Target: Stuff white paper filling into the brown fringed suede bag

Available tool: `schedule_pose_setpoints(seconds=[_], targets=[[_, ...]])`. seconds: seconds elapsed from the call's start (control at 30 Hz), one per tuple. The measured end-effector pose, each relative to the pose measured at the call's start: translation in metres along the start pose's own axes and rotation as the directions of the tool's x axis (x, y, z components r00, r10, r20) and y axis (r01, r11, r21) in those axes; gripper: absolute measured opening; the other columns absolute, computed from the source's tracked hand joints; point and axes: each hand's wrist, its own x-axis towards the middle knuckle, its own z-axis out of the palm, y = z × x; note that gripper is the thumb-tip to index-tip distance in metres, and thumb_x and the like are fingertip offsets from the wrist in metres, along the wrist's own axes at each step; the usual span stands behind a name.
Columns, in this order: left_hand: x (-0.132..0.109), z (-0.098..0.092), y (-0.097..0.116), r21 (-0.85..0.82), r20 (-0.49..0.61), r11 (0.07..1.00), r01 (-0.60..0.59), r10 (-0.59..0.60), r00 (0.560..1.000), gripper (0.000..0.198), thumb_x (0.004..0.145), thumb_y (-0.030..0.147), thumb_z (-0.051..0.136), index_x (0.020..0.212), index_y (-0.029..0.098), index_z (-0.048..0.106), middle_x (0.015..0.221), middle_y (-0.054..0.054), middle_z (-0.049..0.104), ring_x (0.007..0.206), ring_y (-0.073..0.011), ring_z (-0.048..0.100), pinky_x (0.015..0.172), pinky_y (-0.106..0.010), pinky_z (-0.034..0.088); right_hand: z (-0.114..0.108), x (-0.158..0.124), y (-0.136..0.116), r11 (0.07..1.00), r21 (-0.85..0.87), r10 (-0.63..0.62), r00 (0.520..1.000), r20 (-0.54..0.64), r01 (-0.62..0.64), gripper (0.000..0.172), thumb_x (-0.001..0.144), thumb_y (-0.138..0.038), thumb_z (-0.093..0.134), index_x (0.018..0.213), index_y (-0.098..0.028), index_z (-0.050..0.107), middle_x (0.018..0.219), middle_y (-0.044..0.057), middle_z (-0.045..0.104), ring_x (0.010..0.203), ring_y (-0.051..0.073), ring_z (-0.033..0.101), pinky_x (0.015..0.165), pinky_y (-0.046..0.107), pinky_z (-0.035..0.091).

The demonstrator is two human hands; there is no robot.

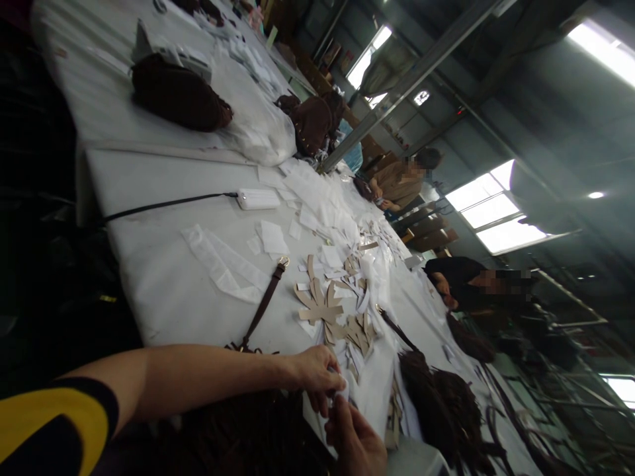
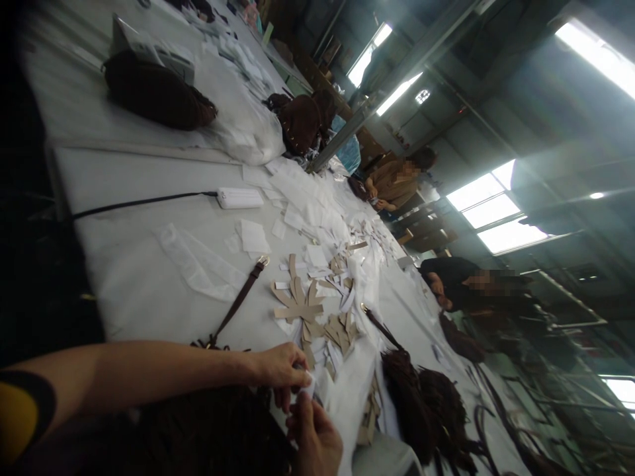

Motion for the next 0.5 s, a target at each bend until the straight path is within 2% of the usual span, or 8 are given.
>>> schedule_pose_setpoints(seconds=[0.07,0.1,0.17,0.23,0.3,0.37,0.43,0.5], targets=[[-0.001,0.001,0.001,-0.001,-0.016,1.0,-0.005,0.005,1.0,0.009,0.072,0.013,0.061,0.069,0.014,0.053,0.046,0.006,0.056,0.033,-0.0132,0.058,0.038,-0.018,0.045,0.002,-0.001,0.003,0.977,-0.177,-0.142,0.985,-0.096,0.123,0.056,0.071,-0.07,0.063,0.075,-0.015,0.073,0.049,0.001,0.061,0.047,0.014,0.054,0.048,0.024,0.04],[-0.001,0.002,0.002,-0.003,-0.024,1.0,-0.006,0.006,1.0,0.01,0.072,0.013,0.06,0.066,0.014,0.052,0.045,0.005,0.056,0.033,-0.0132,0.058,0.037,-0.018,0.045,0.002,-0.002,0.004,0.927,-0.307,-0.268,0.954,-0.136,0.217,0.056,0.077,-0.069,0.058,0.077,-0.015,0.073,0.051,0.002,0.063,0.05,0.016,0.057,0.05,0.025,0.041],[-0.002,0.004,0.002,-0.008,-0.037,1.0,-0.007,0.007,0.999,0.011,0.072,0.011,0.059,0.064,0.015,0.052,0.045,0.005,0.057,0.033,-0.0132,0.058,0.037,-0.018,0.045,0.002,-0.003,0.009,0.707,-0.577,-0.569,0.814,-0.119,0.409,0.054,0.09,-0.061,0.045,0.082,-0.016,0.074,0.061,0.005,0.068,0.057,0.018,0.063,0.053,0.026,0.041],[-0.003,0.005,0.002,-0.014,-0.043,1.0,-0.006,0.005,0.999,0.011,0.07,0.009,0.057,0.063,0.015,0.052,0.046,0.004,0.058,0.033,-0.0129,0.058,0.037,-0.019,0.046,0.0,-0.003,0.013,0.383,-0.769,-0.788,0.616,0.017,0.512,0.05,0.1,-0.044,0.035,0.086,-0.015,0.073,0.067,0.007,0.07,0.061,0.016,0.065,0.054,0.026,0.039],[-0.004,0.007,0.001,-0.018,-0.045,1.0,-0.001,0.0,0.999,0.01,0.069,0.008,0.057,0.063,0.015,0.053,0.047,0.004,0.06,0.032,-0.0127,0.057,0.037,-0.019,0.046,-0.004,-0.002,0.017,0.111,-0.856,-0.868,0.468,0.164,0.506,0.043,0.101,-0.026,0.033,0.086,-0.015,0.071,0.064,0.005,0.067,0.057,0.014,0.063,0.052,0.026,0.036],[-0.005,0.008,-0.002,-0.021,-0.045,1.0,0.001,-0.002,0.999,0.009,0.068,0.009,0.059,0.063,0.015,0.054,0.048,0.003,0.061,0.031,-0.0124,0.056,0.037,-0.02,0.045,-0.006,-0.002,0.018,-0.041,-0.882,-0.887,0.39,0.248,0.469,0.035,0.099,-0.016,0.037,0.086,-0.014,0.069,0.063,0.003,0.065,0.053,0.011,0.061,0.05,0.026,0.035],[-0.004,0.009,-0.005,-0.022,-0.056,1.0,-0.002,0.001,0.998,0.009,0.068,0.01,0.059,0.062,0.015,0.055,0.048,0.003,0.061,0.031,-0.0116,0.054,0.036,-0.019,0.043,-0.005,-0.003,0.017,-0.1,-0.882,-0.895,0.345,0.282,0.461,0.031,0.099,-0.013,0.039,0.088,-0.014,0.068,0.063,0.002,0.065,0.052,0.011,0.06,0.05,0.026,0.036],[-0.002,0.008,-0.006,-0.02,-0.086,1.0,-0.01,0.008,0.996,0.011,0.069,0.011,0.058,0.06,0.015,0.054,0.044,0.004,0.058,0.029,-0.0103,0.051,0.033,-0.017,0.038,0.002,-0.007,0.015,-0.099,-0.862,-0.89,0.343,0.301,0.498,0.032,0.098,-0.013,0.038,0.088,-0.015,0.068,0.063,0.002,0.065,0.052,0.012,0.06,0.05,0.026,0.038]])
